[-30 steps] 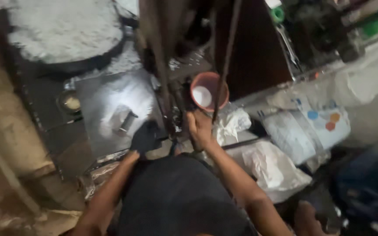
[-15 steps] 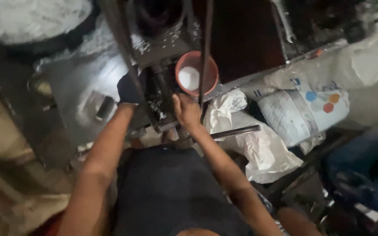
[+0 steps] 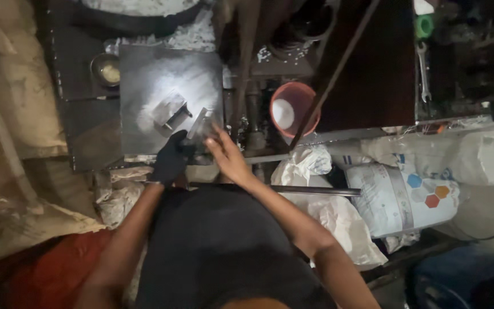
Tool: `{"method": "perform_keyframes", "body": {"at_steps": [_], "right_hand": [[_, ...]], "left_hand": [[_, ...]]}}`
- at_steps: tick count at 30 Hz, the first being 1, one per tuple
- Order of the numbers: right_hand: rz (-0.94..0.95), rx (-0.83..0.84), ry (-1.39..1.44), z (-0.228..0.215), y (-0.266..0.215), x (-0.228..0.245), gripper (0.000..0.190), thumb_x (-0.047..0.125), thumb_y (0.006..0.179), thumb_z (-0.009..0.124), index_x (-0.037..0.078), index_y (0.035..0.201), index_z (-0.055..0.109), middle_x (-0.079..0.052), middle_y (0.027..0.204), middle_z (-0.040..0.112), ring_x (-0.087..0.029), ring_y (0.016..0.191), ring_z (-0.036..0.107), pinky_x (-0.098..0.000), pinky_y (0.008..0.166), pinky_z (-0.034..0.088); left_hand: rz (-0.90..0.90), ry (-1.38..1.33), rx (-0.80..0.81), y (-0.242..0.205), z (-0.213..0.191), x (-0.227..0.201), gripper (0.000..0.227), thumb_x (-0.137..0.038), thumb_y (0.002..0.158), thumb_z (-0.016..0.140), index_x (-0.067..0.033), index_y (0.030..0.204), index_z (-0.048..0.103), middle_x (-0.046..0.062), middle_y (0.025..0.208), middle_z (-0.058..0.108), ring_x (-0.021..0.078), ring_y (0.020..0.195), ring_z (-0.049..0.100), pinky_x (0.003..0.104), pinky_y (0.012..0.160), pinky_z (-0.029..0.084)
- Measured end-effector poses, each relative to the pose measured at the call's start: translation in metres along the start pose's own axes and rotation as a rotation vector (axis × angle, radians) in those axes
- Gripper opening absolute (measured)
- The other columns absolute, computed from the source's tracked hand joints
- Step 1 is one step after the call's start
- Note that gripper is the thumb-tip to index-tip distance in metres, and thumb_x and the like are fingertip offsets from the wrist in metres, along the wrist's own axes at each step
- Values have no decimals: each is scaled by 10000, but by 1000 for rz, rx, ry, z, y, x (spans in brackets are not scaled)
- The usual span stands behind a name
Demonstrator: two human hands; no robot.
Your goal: The person operates a manual machine by turning a crank with their right hand while using a metal tool to scrape and clear white granular material from a metal plate with their left hand. The person repeatedly scrapes the material into a pile and occasionally adjusts the tool.
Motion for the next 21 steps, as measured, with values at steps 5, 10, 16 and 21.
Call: {"method": "perform_keyframes", "body": {"at_steps": [5,10,16,21], "right_hand": [[85,-99,-230,18,65,-43,924,396,1044,691,49,1644,81,-269,1517,492,-335,1369,524,-409,1136,405],[293,-90,50,43,75,-73,1030,420,946,700,89,1630,5,-301,1472,512,-366,1318,558,-408,1042,470],[341,-180,483,72,82,-70,919,377,890,670,189,1591,107,-157,1335,544,-315,1111,634,-412,879,612],[249,-122,350,41,57,-47,556,318,1030,615,20,1482,490,-112,1211,690,-211,986,698,-362,800,605]], "left_hand": [[317,176,-362,-8,-68,0,270,-217,1129,578,-22,1311,625,176,1198,705,262,1097,689,398,968,547],[321,167,-151,47,-88,-17,341,-227,1081,519,-52,1359,611,201,1228,688,373,1107,669,436,950,530],[105,311,114,78,-83,-42,630,-535,899,684,-127,1370,590,197,1235,668,403,1120,654,472,925,509],[165,483,18,67,-72,-67,802,-566,673,867,-109,1279,606,200,1144,700,409,1034,675,499,865,532]]}}
Point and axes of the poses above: each hand's wrist, its own y-axis towards the middle knuckle, its own z-axis out of the palm, x = y × z, the point moved 9 cm from there along y, towards the middle knuckle
